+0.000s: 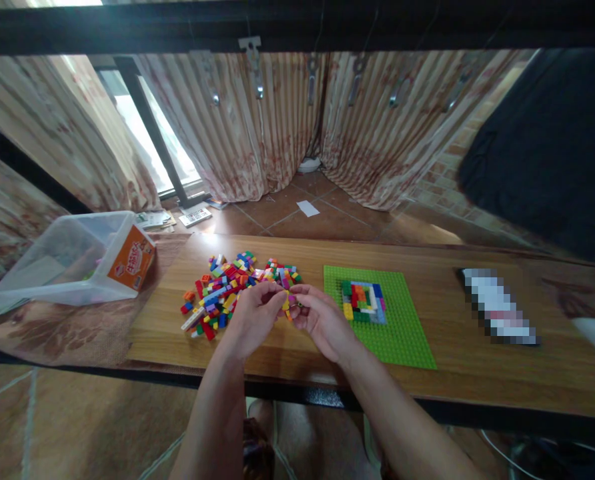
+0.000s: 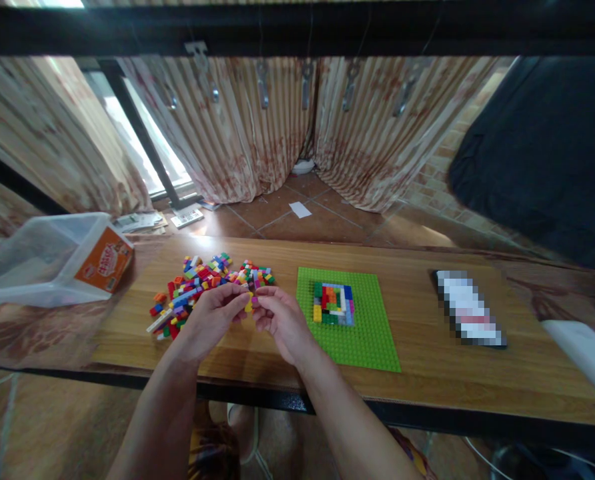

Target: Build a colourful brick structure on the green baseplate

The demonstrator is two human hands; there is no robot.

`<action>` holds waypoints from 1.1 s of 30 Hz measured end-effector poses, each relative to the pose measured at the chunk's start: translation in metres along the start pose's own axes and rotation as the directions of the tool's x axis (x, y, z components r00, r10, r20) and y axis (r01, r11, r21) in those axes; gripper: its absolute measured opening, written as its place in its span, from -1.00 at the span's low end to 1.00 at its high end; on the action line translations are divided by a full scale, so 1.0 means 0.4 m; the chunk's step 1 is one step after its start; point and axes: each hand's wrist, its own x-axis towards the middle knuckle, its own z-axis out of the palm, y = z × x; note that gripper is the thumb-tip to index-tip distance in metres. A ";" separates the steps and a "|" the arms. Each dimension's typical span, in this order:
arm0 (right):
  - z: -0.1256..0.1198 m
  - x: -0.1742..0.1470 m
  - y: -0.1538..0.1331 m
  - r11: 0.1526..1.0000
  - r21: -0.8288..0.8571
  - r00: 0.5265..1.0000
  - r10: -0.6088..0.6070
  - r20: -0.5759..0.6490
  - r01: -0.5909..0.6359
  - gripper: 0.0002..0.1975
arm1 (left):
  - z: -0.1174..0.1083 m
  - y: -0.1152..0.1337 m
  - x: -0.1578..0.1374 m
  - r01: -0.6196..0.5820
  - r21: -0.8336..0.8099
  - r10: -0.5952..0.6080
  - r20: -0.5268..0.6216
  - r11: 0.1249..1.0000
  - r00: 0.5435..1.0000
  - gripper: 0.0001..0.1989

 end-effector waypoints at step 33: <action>-0.050 0.018 -0.014 0.235 -0.948 0.950 -0.276 0.148 0.216 -0.47 | 0.010 -0.001 0.008 0.090 -0.090 -0.094 -0.048 0.992 0.994 -0.68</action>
